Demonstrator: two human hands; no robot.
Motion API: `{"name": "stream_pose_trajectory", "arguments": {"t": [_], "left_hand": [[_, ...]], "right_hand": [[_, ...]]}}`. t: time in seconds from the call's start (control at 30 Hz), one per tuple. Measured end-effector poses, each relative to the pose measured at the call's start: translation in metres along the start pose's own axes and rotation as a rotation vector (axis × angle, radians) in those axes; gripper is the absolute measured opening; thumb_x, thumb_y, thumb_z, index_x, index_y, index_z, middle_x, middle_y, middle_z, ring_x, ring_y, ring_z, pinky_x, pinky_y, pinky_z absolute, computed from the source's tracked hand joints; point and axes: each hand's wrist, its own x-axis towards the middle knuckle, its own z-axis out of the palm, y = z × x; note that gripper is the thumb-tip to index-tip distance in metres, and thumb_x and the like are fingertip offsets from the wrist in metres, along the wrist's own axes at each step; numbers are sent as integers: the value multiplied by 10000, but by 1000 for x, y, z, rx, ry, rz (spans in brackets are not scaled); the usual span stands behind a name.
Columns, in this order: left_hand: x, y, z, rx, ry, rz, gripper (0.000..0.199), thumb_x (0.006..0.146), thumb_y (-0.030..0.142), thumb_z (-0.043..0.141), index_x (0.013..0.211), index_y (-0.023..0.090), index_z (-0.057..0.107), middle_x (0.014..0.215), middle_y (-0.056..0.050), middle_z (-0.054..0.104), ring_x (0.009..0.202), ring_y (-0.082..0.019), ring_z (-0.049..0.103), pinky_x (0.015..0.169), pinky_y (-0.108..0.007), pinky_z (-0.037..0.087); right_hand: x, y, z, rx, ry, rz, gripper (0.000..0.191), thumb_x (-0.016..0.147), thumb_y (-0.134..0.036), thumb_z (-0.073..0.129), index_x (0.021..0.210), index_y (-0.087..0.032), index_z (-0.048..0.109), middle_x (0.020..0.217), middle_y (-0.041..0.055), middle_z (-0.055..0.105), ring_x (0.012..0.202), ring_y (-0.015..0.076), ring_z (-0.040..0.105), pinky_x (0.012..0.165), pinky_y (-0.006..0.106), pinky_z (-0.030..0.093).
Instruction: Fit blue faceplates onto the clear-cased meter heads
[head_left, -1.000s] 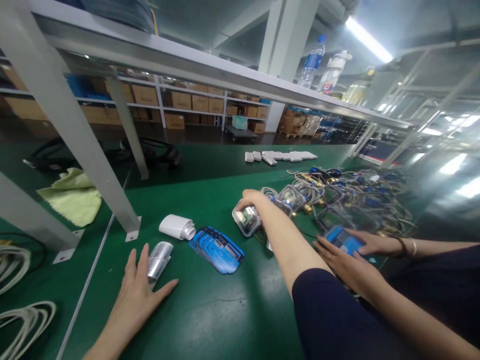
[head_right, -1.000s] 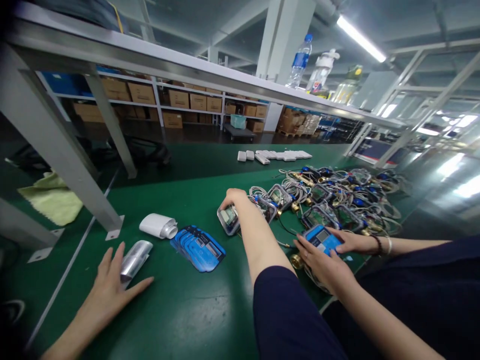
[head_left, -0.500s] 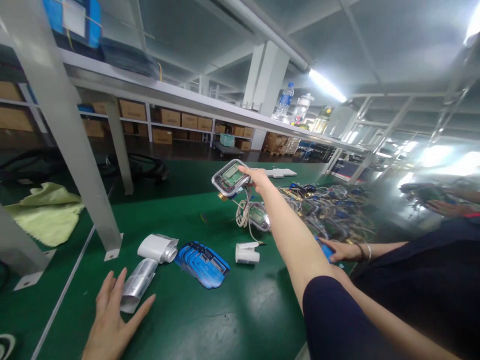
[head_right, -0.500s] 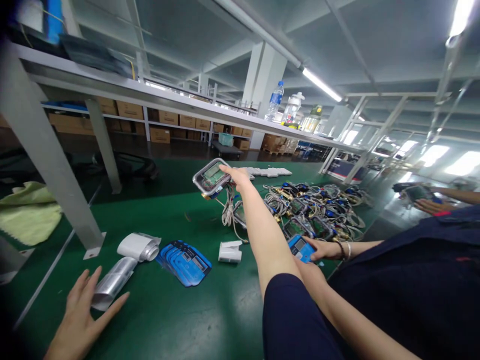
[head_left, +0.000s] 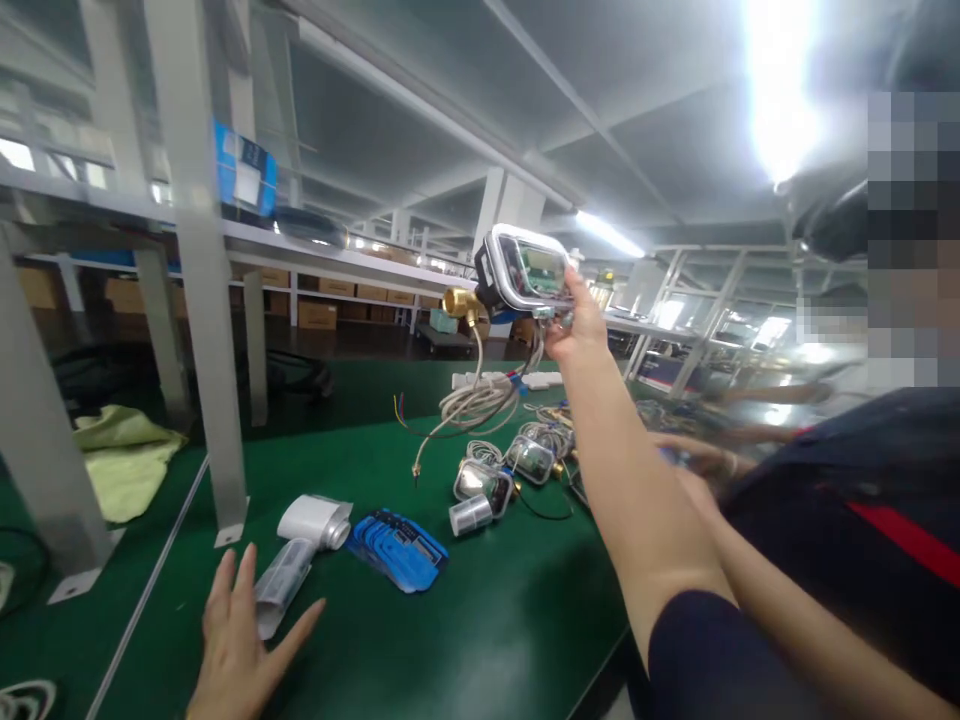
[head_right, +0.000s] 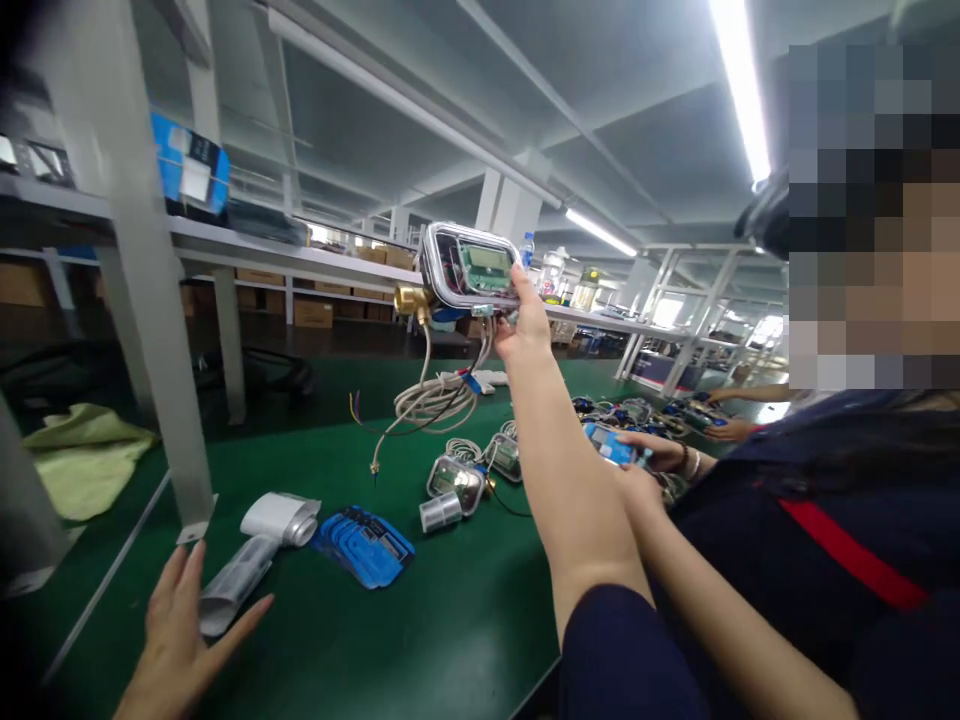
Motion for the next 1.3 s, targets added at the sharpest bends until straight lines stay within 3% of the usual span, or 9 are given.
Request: {"name": "stream_pose_trajectory", "arguments": {"t": [0.13,0.2,0.4,0.5,0.6,0.8,0.9,1.07,1.3], "left_hand": [[-8,59,-17,-288,-26,113,1000,749,635,616,1546,304,111,1615,-80,197,1431,-384,295,1151,-611,274],[-15,91,-31,-434,-69,146,1022,721,614,656,1543,331,119,1592,-79,269,1386,-396,376,1135,-618,317],[-65,151,-82,-368,-79,240,1117,696,578,703,1558,275,61,1570,-91,307,1403,-407,342,1135,-611,338],[-100,145,-88,-277,-166,239,1332,558,559,830,1554,281,-9,1545,-110,358,1365,-400,409,1098,-591,399],[-127,118,-79,-240,-294,125,1314,581,496,829,1548,286,-36,1506,-131,412,1336,-373,460,1051,-564,453],[-133,60,-72,-480,-520,-97,1246,651,378,766,1538,215,-93,1399,-194,489,1152,-328,622,1033,-535,461],[-117,44,-84,-518,-648,-124,1255,615,323,827,1533,244,-26,1430,-195,450,1178,-338,601,1051,-526,443],[-96,34,-102,-440,-703,-146,1231,566,282,879,1505,273,83,1425,-172,451,1240,-362,544,1099,-554,371],[-95,45,-112,-434,-596,-193,1231,555,299,869,1536,261,126,1436,-142,478,1240,-358,553,1100,-519,381]], "right_hand": [[-59,-47,-8,108,-27,111,283,845,-377,614,1025,-161,642,882,52,685,839,202,695,676,335,590],[-104,-60,-14,119,-22,188,263,811,-394,656,960,-176,650,824,41,687,819,209,698,643,323,592],[-251,-38,-32,168,-109,698,326,640,-443,810,699,-173,637,575,4,626,597,194,659,543,291,559],[-310,-7,-37,167,-94,956,373,601,-434,849,640,-160,599,549,-10,609,497,132,586,532,253,525],[-357,23,-40,144,-15,1082,413,566,-432,872,670,-163,577,586,-16,614,523,119,578,563,242,519],[-423,43,-30,34,44,934,475,588,-354,862,896,-206,533,762,-24,640,680,129,609,657,245,526],[-437,38,-21,-9,-69,801,461,647,-303,813,979,-212,506,895,13,640,835,165,635,758,279,542],[-439,30,-14,34,-270,724,421,754,-279,730,1086,-206,481,1095,79,596,1004,222,651,862,355,554],[-440,50,-22,90,-292,743,393,811,-376,718,1106,-192,535,1072,98,661,995,219,657,855,349,552]]}}
